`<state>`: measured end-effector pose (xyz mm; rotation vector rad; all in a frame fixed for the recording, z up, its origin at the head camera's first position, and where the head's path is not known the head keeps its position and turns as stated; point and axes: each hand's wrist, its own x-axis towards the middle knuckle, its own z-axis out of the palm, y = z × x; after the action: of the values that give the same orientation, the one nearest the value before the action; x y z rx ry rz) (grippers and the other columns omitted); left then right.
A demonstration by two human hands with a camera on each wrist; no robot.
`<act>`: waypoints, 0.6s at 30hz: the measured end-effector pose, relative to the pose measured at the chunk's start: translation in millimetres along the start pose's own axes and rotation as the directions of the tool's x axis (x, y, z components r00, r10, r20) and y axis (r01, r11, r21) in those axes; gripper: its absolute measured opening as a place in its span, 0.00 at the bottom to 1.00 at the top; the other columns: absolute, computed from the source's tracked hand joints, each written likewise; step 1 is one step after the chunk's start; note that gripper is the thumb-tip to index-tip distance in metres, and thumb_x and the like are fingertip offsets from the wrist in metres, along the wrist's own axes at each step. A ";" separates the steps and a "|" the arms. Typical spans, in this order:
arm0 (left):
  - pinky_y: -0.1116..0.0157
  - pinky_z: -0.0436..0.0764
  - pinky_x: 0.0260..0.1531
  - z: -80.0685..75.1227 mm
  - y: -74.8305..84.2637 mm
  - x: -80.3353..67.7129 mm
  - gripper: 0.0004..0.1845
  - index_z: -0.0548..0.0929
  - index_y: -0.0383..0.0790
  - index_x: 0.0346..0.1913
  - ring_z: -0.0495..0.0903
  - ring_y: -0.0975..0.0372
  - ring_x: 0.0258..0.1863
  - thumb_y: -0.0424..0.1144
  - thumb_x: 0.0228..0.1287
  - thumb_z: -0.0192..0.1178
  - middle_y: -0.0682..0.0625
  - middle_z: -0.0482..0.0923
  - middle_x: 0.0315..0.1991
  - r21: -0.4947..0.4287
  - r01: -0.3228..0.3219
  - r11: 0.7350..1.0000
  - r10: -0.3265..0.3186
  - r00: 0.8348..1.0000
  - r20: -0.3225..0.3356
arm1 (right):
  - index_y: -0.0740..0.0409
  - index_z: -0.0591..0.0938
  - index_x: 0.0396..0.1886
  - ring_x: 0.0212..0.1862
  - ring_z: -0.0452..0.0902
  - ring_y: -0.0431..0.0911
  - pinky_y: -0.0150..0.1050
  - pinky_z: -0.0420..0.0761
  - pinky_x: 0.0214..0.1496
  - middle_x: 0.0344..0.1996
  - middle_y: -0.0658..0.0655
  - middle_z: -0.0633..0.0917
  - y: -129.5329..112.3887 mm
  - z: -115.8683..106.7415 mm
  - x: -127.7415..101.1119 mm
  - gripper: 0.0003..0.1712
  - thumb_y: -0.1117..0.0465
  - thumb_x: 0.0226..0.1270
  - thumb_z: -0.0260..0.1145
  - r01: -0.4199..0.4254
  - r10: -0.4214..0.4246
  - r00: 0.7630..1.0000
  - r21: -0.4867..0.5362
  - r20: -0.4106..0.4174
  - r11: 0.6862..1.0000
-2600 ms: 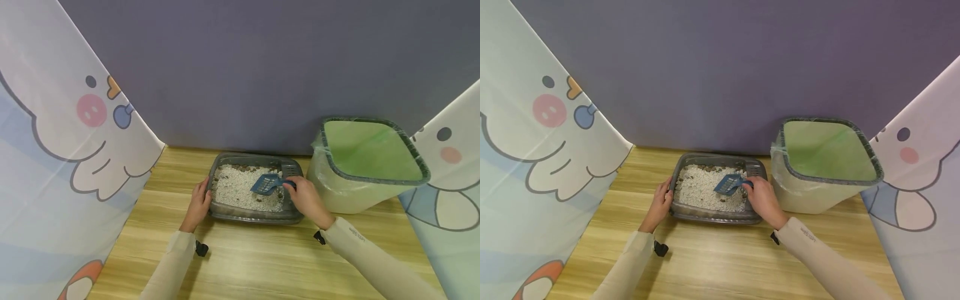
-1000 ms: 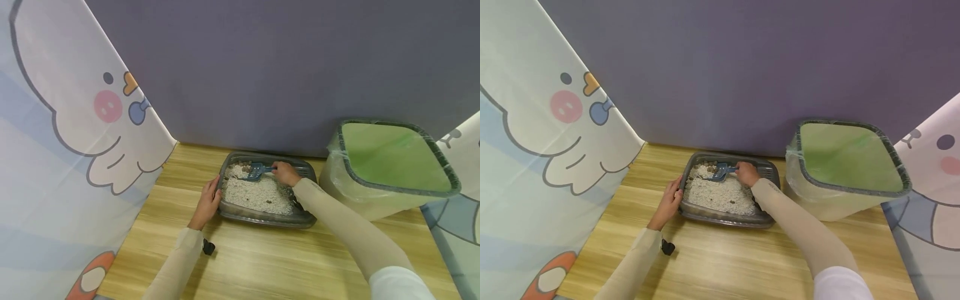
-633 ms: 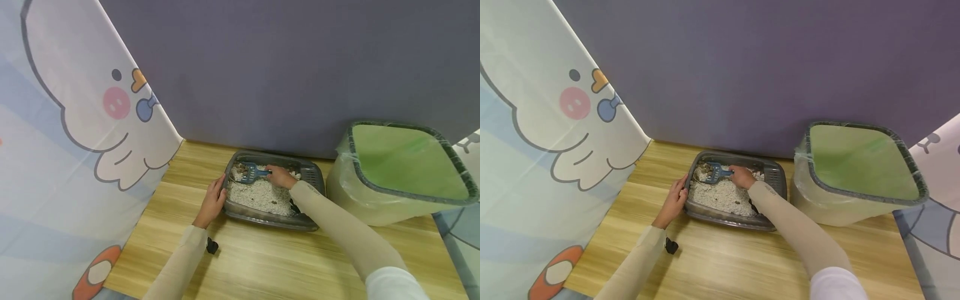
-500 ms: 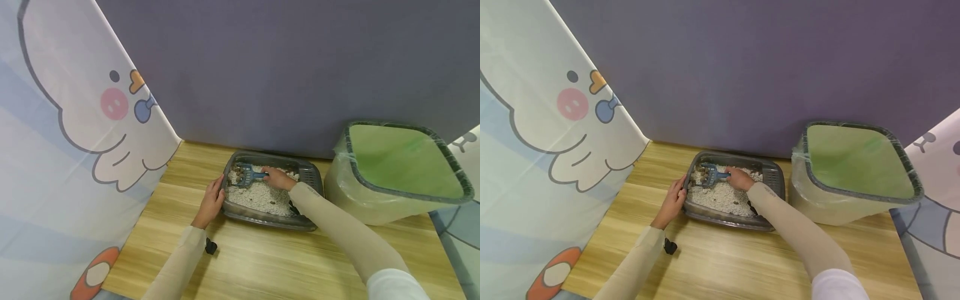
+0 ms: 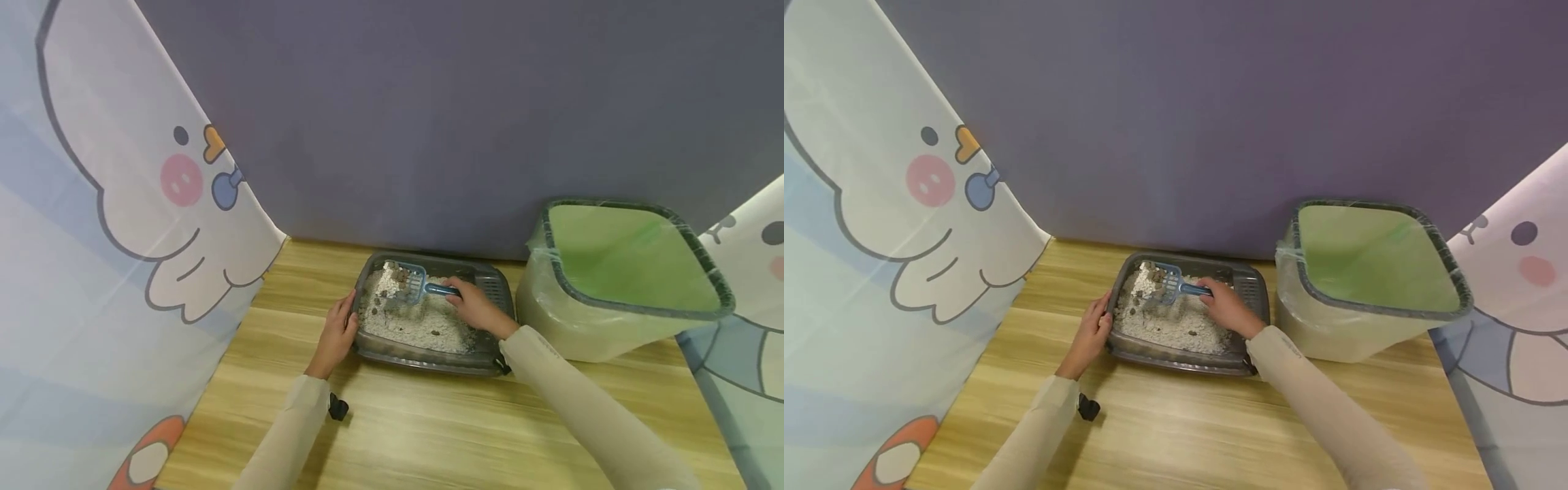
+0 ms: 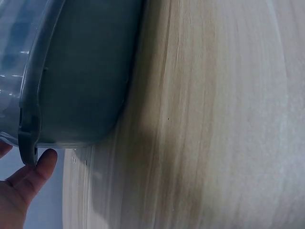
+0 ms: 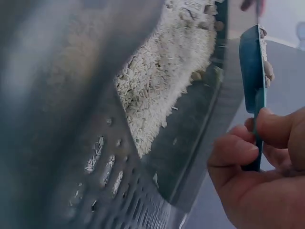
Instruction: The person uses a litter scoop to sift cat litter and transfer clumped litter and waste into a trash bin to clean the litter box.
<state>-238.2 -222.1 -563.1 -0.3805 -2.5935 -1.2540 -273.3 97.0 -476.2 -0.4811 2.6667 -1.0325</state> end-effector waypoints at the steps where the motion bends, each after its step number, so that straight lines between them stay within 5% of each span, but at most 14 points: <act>1: 0.45 0.66 0.53 -0.5 0.0 0.0 0.28 0.57 0.45 0.74 0.64 0.49 0.59 0.39 0.73 0.46 0.43 0.64 0.63 0.000 0.005 1.000 -0.005 1.000 0.001 | 0.57 0.68 0.64 0.23 0.68 0.48 0.45 0.70 0.33 0.47 0.64 0.78 0.8 -0.2 -4.5 0.21 0.62 0.74 0.52 0.013 -0.013 0.999 0.007 -0.039 1.000; 7: 0.45 0.65 0.55 -1.7 0.1 0.5 0.28 0.56 0.46 0.74 0.62 0.50 0.61 0.39 0.74 0.44 0.43 0.63 0.63 0.000 0.034 0.999 -0.034 0.999 0.017 | 0.55 0.72 0.61 0.20 0.65 0.44 0.40 0.68 0.25 0.33 0.57 0.76 4.7 2.5 -26.6 0.19 0.60 0.72 0.55 0.103 -0.088 0.967 0.051 -0.238 0.993; 18: 0.45 0.64 0.55 1.2 -0.7 0.0 0.28 0.55 0.46 0.74 0.60 0.50 0.62 0.41 0.75 0.43 0.44 0.60 0.66 -0.017 0.052 0.998 -0.051 0.998 0.040 | 0.53 0.72 0.63 0.23 0.73 0.47 0.39 0.72 0.25 0.25 0.53 0.76 -0.4 6.6 -55.9 0.23 0.52 0.73 0.52 0.137 -0.056 0.925 0.191 -0.376 0.972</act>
<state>-238.6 -221.6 -564.3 -0.3473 -2.6428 -1.3011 -219.8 114.3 -474.9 -0.4122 2.8187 -1.5610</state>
